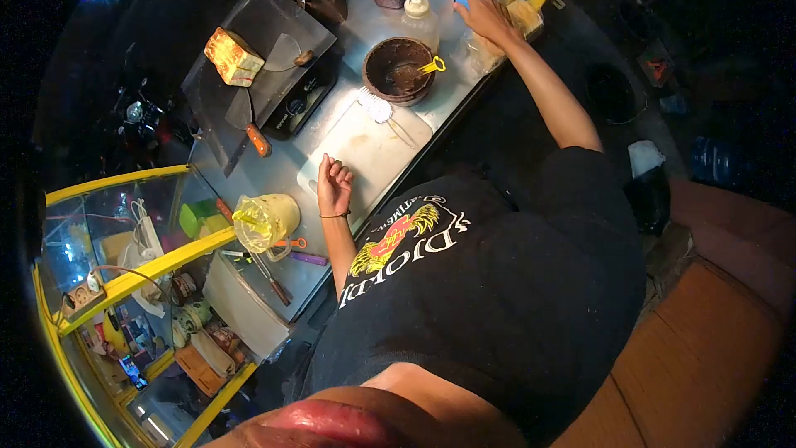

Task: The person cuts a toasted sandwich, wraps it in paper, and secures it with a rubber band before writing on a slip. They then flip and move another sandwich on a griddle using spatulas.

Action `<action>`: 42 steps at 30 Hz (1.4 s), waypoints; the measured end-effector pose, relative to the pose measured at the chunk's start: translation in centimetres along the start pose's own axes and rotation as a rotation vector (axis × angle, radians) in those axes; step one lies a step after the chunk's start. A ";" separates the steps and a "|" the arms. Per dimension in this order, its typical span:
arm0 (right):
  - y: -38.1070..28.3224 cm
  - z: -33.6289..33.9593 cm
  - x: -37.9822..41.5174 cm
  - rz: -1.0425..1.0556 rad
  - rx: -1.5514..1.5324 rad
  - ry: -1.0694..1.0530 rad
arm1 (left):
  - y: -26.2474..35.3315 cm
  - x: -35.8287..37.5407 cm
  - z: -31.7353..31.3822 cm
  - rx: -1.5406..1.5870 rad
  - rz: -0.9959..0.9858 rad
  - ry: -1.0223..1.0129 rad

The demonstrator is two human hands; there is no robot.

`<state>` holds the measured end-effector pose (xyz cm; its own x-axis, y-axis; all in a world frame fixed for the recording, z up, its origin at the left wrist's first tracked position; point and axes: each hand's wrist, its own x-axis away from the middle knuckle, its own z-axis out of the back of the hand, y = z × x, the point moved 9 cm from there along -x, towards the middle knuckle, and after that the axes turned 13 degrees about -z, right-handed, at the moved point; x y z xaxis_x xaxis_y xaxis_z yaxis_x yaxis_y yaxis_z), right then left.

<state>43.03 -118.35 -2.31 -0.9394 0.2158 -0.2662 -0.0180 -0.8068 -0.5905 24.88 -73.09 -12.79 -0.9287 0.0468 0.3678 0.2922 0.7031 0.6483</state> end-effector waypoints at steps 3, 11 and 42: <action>-0.3 0.2 -0.2 0.044 0.014 0.017 | -0.5 0.2 0.7 0.030 -0.004 0.059; 1.9 -1.0 -1.0 -0.128 0.148 -0.024 | -0.9 1.0 1.7 0.113 -0.010 0.085; 5.0 0.4 3.2 -0.205 0.389 -0.019 | -1.0 1.2 1.1 -0.090 -0.031 0.111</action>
<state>39.76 -121.90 -5.88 -0.9092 0.3856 -0.1571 -0.3286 -0.8963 -0.2978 23.19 -73.01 -13.73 -0.9084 -0.0561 0.4143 0.2874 0.6360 0.7162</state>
